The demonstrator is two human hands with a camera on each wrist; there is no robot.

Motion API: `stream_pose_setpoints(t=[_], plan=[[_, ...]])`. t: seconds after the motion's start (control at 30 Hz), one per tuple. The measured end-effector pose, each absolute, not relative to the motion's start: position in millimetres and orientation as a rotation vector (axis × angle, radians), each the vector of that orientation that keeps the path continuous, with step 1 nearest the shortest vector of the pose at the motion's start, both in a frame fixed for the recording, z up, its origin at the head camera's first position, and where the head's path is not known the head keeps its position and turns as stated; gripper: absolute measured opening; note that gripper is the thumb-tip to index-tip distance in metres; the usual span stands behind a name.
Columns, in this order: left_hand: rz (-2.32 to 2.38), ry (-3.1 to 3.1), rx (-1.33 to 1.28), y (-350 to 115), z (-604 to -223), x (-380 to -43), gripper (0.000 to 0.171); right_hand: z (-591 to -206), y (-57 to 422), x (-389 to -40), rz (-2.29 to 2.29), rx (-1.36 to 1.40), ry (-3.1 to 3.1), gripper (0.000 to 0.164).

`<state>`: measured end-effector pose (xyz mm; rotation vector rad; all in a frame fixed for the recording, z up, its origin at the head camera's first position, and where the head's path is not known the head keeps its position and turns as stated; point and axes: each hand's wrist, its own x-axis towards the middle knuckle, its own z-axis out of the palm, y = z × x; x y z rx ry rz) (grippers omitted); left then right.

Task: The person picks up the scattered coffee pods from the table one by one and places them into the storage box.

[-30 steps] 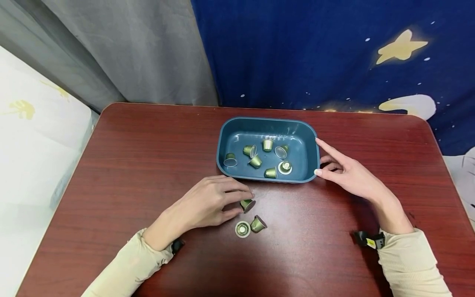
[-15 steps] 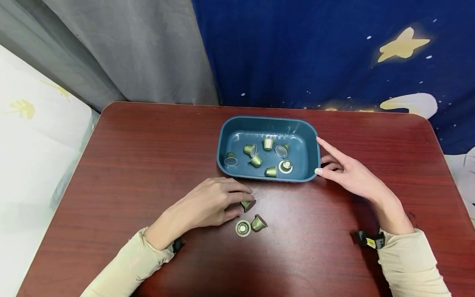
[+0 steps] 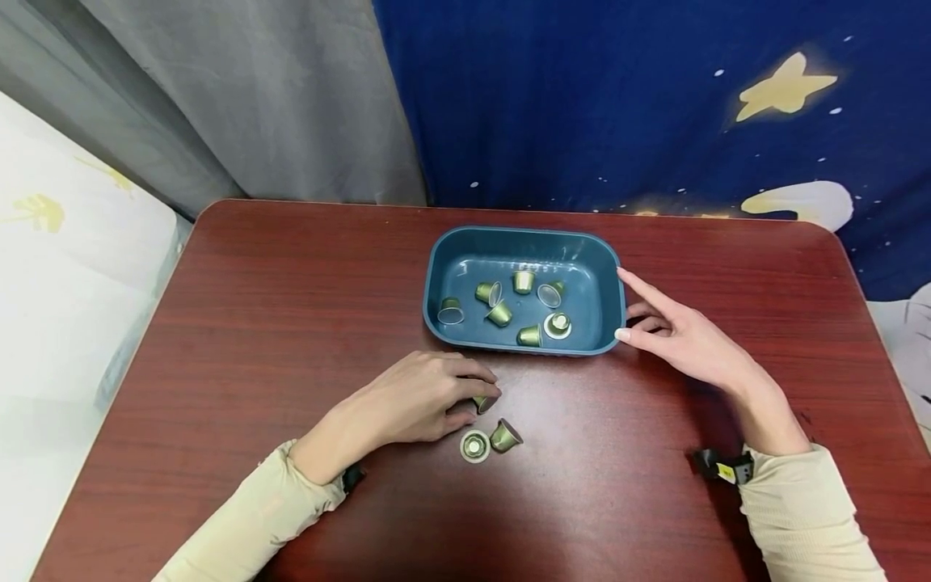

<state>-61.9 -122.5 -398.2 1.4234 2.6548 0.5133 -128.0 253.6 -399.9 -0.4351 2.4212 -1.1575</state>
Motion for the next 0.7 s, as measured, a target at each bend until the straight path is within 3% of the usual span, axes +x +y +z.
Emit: stream_pose_setpoints(t=[0.7], plan=[[0.541,2.633,1.344,-119.5,-402.5,-63.4,0.032,-402.0,253.6,-129.0,-1.166,-0.441,2.424,0.078]])
